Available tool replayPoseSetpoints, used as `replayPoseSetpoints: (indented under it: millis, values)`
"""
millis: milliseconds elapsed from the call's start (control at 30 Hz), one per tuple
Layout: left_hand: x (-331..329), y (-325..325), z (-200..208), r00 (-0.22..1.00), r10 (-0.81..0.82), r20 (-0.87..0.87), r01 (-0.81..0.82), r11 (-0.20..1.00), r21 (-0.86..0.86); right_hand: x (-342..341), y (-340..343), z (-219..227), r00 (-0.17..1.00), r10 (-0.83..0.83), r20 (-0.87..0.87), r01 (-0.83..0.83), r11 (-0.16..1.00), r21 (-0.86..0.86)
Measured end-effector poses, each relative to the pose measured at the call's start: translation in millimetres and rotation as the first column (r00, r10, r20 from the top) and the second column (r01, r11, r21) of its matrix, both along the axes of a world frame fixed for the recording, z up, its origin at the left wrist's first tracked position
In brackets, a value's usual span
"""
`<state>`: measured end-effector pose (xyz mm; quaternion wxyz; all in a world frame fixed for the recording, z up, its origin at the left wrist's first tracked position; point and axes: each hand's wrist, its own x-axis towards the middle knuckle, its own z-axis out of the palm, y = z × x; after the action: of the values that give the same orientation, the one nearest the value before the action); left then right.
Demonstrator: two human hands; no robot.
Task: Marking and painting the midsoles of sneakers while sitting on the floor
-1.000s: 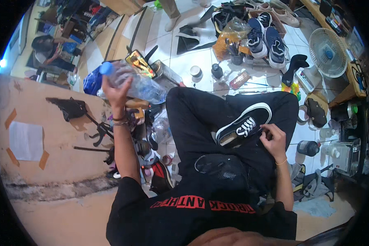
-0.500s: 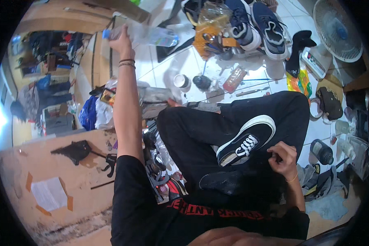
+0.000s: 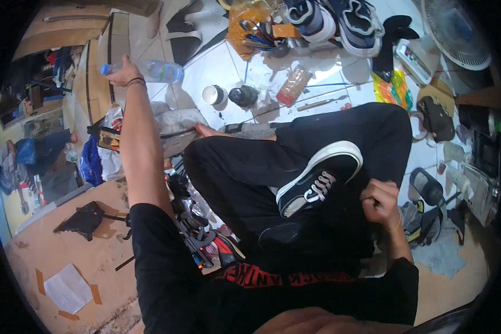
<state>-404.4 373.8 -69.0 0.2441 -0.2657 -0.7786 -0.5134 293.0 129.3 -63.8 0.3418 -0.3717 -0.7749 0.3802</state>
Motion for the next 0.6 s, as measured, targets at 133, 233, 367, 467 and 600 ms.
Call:
replayPoseSetpoints:
  millis: [133,233,367,467,600]
  values:
    - [-31,-8,24,0.986,0.121,0.111,-0.097,0.975,-0.201,-2,1,10,0.995,0.050,-0.087,-0.061,0.989,-0.132]
    - [-20,-11,23,0.955,0.248,0.166,-0.213,0.956,-0.203,4,4,22,0.994,0.068,-0.089,-0.093,0.944,-0.315]
    - [-6,-13,39,0.882,0.366,0.298,-0.294,0.920,-0.258,-13,49,43,0.988,0.154,-0.010,-0.148,0.923,-0.355]
    - [-19,-21,78,0.898,0.417,0.139,-0.379,0.895,-0.235,-65,122,32,0.938,0.239,0.252,-0.176,0.953,-0.248]
    - [43,-8,98,0.976,0.085,-0.202,-0.090,0.996,-0.013,-92,223,-58,0.446,0.273,0.852,-0.180,0.960,-0.214]
